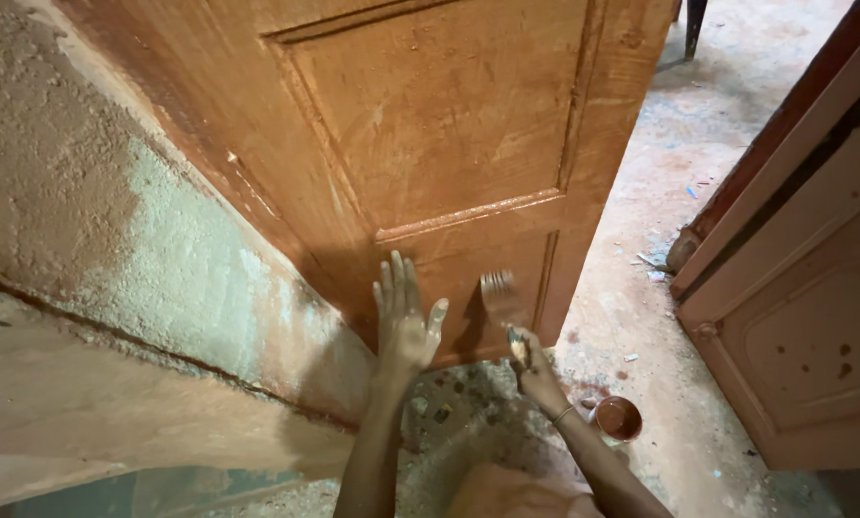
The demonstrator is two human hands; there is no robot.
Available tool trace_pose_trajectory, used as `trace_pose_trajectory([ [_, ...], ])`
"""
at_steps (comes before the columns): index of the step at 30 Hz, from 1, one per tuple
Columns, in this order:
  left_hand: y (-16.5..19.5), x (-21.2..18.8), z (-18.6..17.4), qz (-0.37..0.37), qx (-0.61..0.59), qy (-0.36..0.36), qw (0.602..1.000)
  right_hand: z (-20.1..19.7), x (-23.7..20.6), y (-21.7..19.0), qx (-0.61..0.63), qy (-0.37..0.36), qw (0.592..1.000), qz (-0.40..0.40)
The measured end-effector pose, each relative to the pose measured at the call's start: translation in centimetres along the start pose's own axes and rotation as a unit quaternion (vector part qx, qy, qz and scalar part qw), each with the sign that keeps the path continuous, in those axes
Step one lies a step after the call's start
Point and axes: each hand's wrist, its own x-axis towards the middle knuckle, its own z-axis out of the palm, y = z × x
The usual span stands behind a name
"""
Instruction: The person paints a wooden paneled door with a wide brush, applying reddish-brown paint over unpainted patches and edges. They steady the door with one hand while brushing, dip the brush into a small paint cup on the floor, and work across different panels and rails of the door.
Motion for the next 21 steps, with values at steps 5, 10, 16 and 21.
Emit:
trace_pose_trajectory([
  [5,0.1,0.3,0.7,-0.015,0.023,-0.051,0.998,-0.3,-0.2,-0.2,-0.041,-0.003,0.966,-0.257],
  [10,0.8,1.0,0.9,-0.001,0.040,-0.064,0.997,-2.2,-1.3,-5.1,0.048,-0.036,0.998,-0.006],
  [16,1.8,1.7,1.3,0.016,0.079,-0.056,0.995,-3.4,-3.5,-7.9,0.047,-0.024,0.986,-0.159],
  [21,2.7,1.2,2.5,0.022,0.071,-0.068,0.995,-1.5,-0.2,-3.6,-0.119,0.064,0.905,-0.403],
])
